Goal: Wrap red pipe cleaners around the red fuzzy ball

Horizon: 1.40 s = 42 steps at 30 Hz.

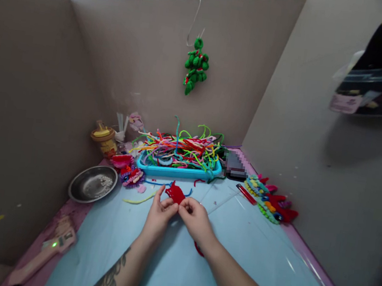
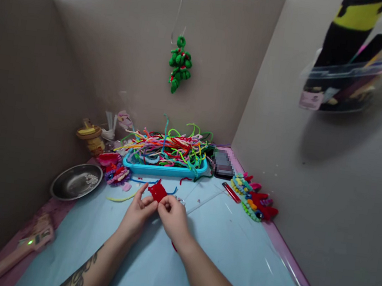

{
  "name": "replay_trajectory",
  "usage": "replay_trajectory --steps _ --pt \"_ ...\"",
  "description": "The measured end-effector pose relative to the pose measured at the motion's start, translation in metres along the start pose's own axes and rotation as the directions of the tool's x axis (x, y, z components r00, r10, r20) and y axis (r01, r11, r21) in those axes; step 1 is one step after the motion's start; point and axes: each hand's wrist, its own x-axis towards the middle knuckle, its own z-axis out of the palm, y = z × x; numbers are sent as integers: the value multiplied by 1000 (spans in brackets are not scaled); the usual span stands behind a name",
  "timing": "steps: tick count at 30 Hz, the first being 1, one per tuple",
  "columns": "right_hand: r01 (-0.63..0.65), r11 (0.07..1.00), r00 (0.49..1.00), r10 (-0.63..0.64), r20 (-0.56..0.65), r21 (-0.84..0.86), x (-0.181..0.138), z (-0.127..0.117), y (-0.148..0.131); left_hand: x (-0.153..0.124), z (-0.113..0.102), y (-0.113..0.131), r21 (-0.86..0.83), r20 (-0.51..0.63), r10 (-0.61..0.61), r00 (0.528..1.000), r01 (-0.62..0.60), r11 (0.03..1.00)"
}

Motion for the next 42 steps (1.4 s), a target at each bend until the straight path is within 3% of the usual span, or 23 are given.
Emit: replay_trajectory --steps 6,11,19,26,33,38,42 --pt "33 999 999 -33 -10 19 -1 1 -3 -3 3 -1 45 -76 72 994 -68 997" --pt "45 999 999 -45 -25 -8 -1 2 -2 -5 5 -2 85 -70 108 992 -102 991" --pt "57 997 998 -59 -26 -54 0 4 3 -1 4 -3 -6 -52 -77 996 77 997" --pt "74 992 997 -76 -17 -102 0 1 0 -1 3 0 1 19 -106 994 106 994" --pt "21 1000 998 -21 66 2 -1 2 -2 3 0 1 52 -87 5 996 -1 999" --pt "-121 992 980 111 167 48 -1 2 -2 10 -7 15 -80 -155 14 988 -26 996" --pt "-107 993 965 114 236 -42 -2 -3 -3 20 -18 30 -206 -274 8 962 -67 976"
